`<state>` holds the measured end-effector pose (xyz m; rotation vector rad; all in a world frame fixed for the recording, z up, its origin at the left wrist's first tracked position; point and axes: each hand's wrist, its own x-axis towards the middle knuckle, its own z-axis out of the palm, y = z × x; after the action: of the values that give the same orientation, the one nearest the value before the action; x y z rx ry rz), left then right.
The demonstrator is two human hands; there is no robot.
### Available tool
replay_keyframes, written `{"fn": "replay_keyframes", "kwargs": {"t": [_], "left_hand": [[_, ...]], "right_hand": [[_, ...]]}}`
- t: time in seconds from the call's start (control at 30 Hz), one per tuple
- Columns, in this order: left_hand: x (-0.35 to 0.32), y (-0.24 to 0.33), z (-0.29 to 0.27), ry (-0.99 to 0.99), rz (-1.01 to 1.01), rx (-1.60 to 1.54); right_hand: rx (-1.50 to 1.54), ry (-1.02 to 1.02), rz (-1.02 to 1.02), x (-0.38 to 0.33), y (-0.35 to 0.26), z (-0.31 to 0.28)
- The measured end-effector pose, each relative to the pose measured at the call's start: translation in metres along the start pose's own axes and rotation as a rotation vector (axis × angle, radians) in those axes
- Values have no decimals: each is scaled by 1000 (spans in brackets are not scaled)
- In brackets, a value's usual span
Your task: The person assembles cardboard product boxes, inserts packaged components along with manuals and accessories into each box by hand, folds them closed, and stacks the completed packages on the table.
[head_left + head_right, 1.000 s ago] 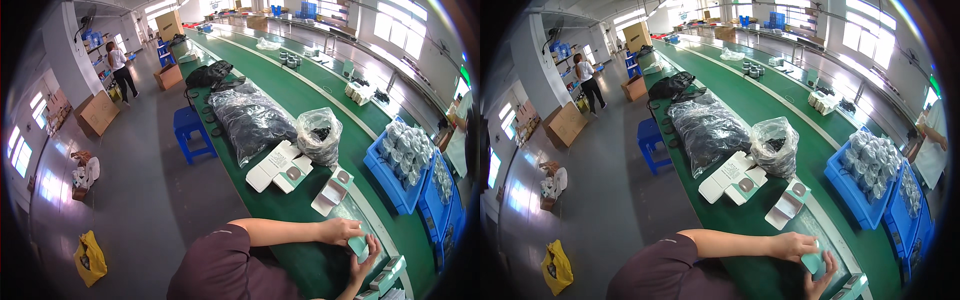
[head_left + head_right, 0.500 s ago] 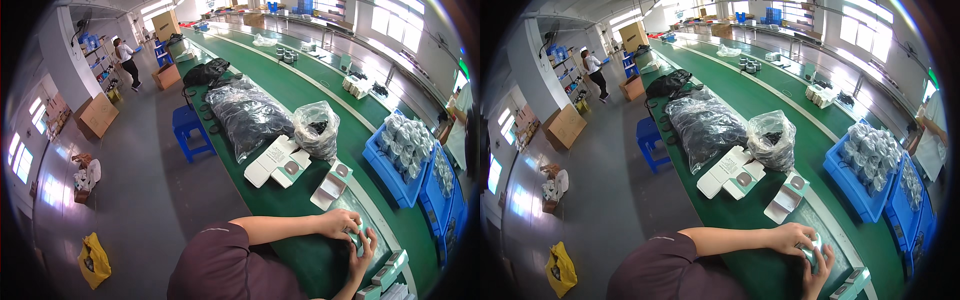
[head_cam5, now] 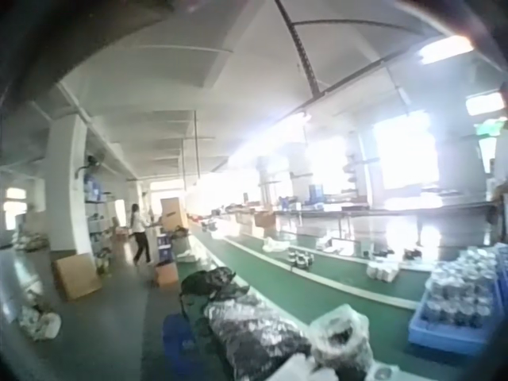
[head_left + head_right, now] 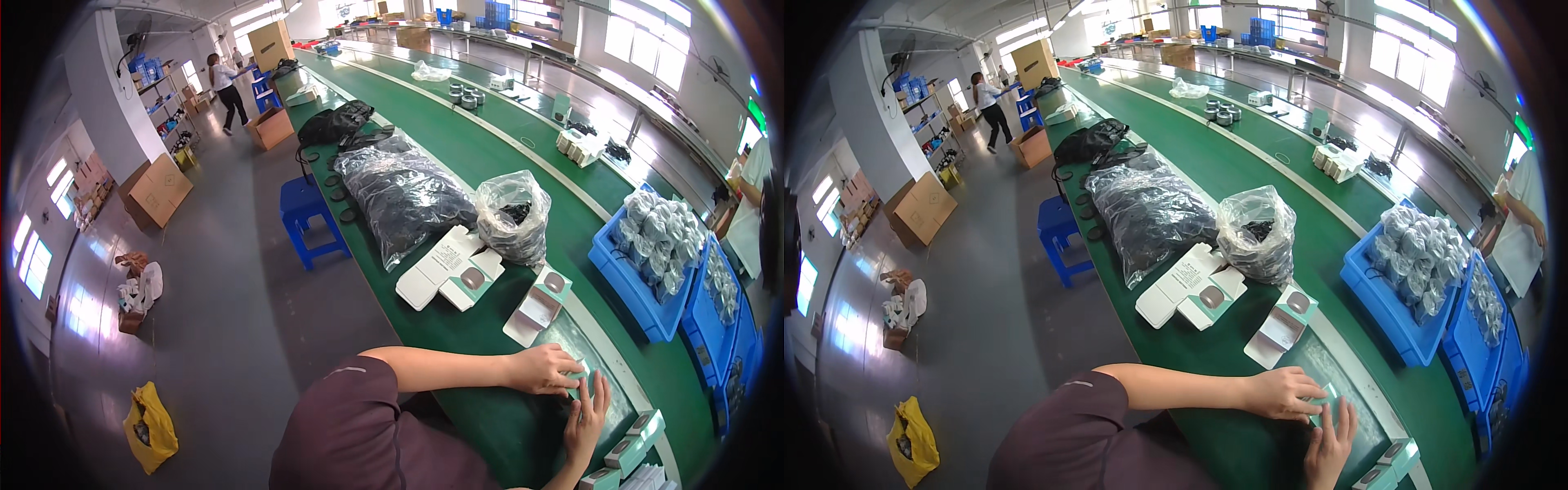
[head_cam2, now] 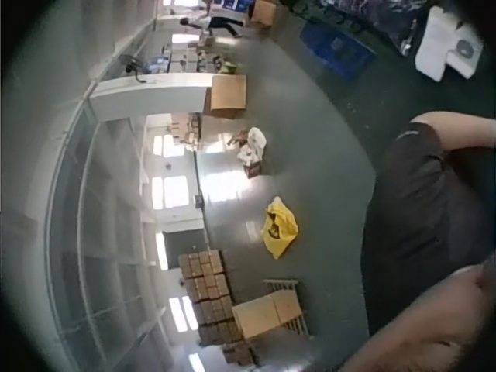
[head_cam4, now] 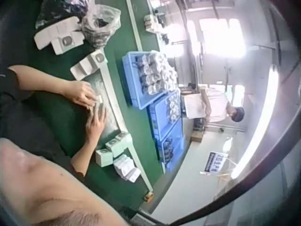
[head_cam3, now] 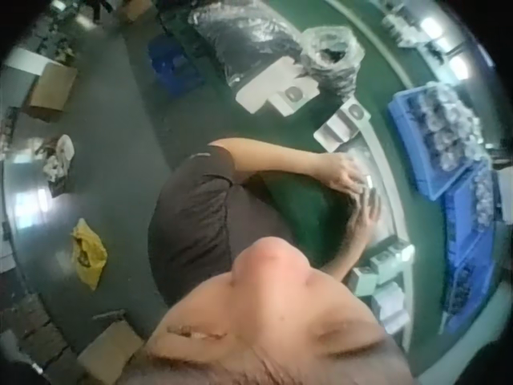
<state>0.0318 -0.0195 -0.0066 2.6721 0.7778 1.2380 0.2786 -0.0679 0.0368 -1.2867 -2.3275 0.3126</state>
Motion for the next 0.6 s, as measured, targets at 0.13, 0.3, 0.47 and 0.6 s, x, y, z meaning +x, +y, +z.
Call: {"fn": "replay_keyframes", "kwargs": {"t": [0.13, 0.3, 0.47, 0.6], "left_hand": [[-9, 1, 5, 44, 68, 81], [-13, 3, 11, 97, 118, 183], [-11, 8, 11, 114, 85, 144], [-7, 10, 16, 151, -54, -111]], "right_hand": [[-169, -40, -18, 1, -15, 2], [-329, -9, -5, -1, -11, 18], [-378, 50, 11, -2, -7, 27], [-13, 115, -16, -3, 13, 26]]}}
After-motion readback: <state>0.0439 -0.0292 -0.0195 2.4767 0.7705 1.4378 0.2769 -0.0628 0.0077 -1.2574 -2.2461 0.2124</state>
